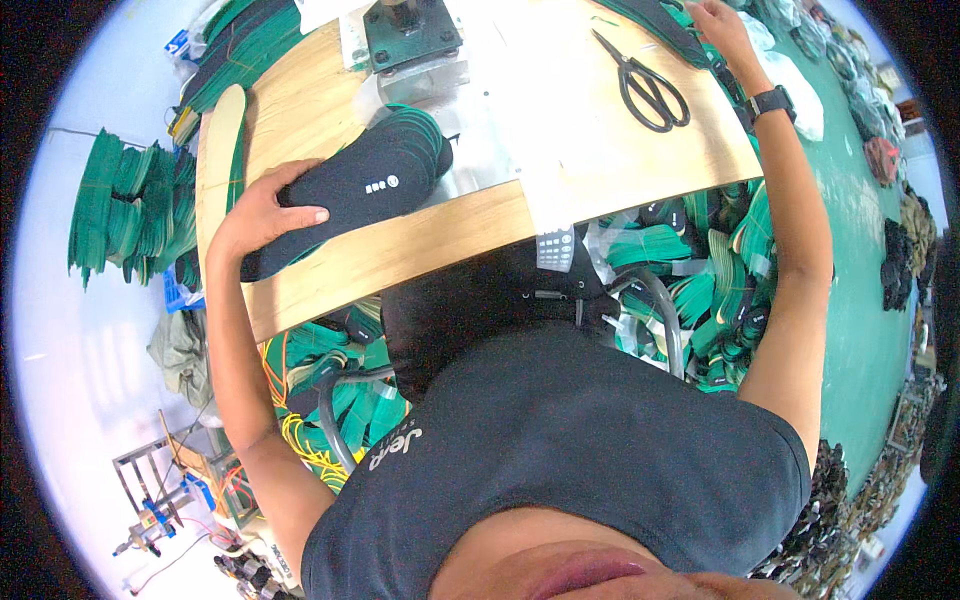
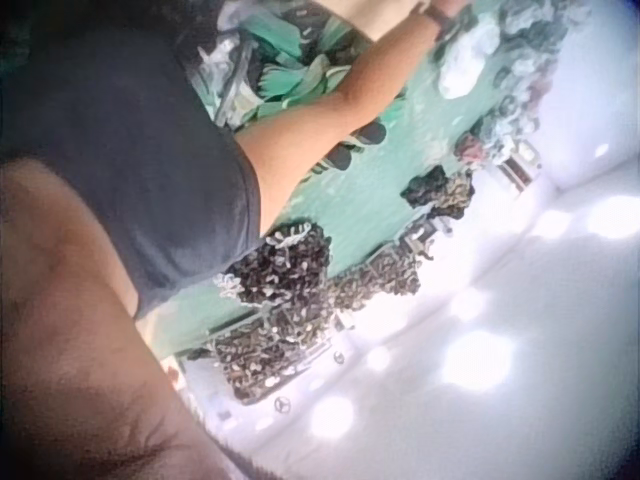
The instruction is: The person handles a stack of green shoe insoles, separates them, and applies round labels from a sheet onto the insoles using a press machine, occasionally cutting the label sheet with scissors.
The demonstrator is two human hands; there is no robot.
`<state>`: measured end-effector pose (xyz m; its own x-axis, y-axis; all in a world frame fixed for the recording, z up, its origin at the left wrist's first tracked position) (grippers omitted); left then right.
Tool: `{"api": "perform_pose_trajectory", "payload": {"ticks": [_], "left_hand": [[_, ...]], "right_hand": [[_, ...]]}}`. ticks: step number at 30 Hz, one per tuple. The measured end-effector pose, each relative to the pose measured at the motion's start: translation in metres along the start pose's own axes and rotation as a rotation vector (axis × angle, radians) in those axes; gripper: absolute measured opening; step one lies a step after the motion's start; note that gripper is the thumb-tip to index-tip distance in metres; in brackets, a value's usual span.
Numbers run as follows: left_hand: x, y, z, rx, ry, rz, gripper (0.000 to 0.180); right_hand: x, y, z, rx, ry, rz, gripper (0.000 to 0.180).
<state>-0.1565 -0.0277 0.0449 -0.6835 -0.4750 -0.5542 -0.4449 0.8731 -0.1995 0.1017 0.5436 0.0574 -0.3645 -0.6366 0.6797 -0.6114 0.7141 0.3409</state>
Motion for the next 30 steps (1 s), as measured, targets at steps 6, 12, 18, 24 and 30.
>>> {"api": "perform_pose_trajectory", "payload": {"ticks": [6, 12, 18, 24, 30], "left_hand": [[0.008, 0.006, 0.005, 0.066, 0.052, -0.094, 0.087], [-0.030, -0.013, 0.009, -0.167, 0.345, -0.003, 0.085], [-0.026, -0.030, 0.012, -0.150, 0.303, -0.093, 0.090], [-0.049, -0.063, 0.003, -0.252, 0.284, -0.128, 0.079], [-0.061, -0.087, -0.005, -0.522, 0.348, -0.110, 0.077]], "right_hand": [[-0.046, -0.011, 0.025, 0.003, -0.150, -0.302, 0.042], [0.059, -0.084, 0.041, -0.024, 0.102, -0.516, 0.038], [0.143, -0.139, 0.058, 0.057, 0.068, -0.631, 0.030], [0.034, -0.127, 0.080, 0.075, -0.651, -0.295, 0.057], [0.033, -0.125, 0.119, -0.179, -0.409, -0.522, 0.056]]}}
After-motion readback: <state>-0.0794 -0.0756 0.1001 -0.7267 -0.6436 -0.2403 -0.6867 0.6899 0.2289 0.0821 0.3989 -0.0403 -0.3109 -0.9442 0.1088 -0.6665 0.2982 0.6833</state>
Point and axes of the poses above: each hand's wrist, its own y-axis towards the middle knuckle, its own z-axis out of the palm, x = y × z, the point moved 2 cm from there along y, towards the middle knuckle, and after that the axes turned 4 degrees about y, right-handed, at the moved point
